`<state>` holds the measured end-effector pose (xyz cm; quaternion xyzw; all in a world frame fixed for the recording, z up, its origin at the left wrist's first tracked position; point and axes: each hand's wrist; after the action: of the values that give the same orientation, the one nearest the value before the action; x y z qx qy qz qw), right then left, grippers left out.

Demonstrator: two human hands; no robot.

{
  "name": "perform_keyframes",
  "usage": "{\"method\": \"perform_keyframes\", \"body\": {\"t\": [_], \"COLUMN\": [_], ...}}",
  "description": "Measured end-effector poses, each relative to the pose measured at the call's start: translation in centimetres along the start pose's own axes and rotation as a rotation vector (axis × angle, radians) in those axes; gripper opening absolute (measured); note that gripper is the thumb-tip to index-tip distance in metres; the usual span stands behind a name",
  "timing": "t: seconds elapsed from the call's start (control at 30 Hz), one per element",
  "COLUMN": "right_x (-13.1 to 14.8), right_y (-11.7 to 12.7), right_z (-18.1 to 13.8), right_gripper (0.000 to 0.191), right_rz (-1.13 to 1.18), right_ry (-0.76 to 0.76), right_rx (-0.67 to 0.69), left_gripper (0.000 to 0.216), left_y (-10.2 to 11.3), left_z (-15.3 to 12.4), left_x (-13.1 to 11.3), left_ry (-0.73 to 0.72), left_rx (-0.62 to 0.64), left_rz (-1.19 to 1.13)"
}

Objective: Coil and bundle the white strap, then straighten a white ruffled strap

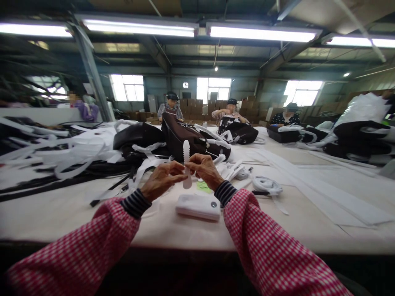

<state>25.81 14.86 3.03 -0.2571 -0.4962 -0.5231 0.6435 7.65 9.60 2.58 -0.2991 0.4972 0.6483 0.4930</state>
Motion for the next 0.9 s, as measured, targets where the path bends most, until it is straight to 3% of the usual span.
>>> {"method": "perform_keyframes", "body": {"t": [0.13, 0.23, 0.4, 0.67, 0.9], "right_x": [0.1, -0.3, -1.4, -3.3, -4.4], "right_y": [-0.2, 0.4, 0.0, -2.0, 0.3], "right_z": [-0.9, -1.2, -0.4, 2.1, 3.9], "right_gripper": [0.040, 0.038, 0.039, 0.039, 0.049], "right_rz": [0.253, 0.227, 0.169, 0.163, 0.155], "right_ry": [-0.133, -0.188, -0.121, -0.093, -0.115], "right_rx": [0.134, 0.207, 0.035, -0.191, -0.296], "left_gripper": [0.028, 0.035, 0.037, 0.036, 0.044], "left_y": [-0.9, -0.6, -0.9, -2.6, -0.8], "left_z": [1.1, 1.2, 2.0, 4.2, 4.7], "left_x": [1.5, 2.8, 3.8, 6.0, 8.7], "left_ry": [0.046, 0.090, 0.073, 0.047, 0.172], "left_rx": [0.063, 0.159, 0.185, 0.029, -0.058], "left_rz": [-0.090, -0.161, -0.241, -0.366, -0.501]}}
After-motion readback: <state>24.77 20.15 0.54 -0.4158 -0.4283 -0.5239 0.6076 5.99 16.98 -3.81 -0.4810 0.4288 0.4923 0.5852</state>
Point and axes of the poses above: each hand's wrist, its own z-axis towards the middle knuckle, its own y-axis out of the back of the hand, x = y × z, and after that the axes turned 3 degrees about z, right-handed
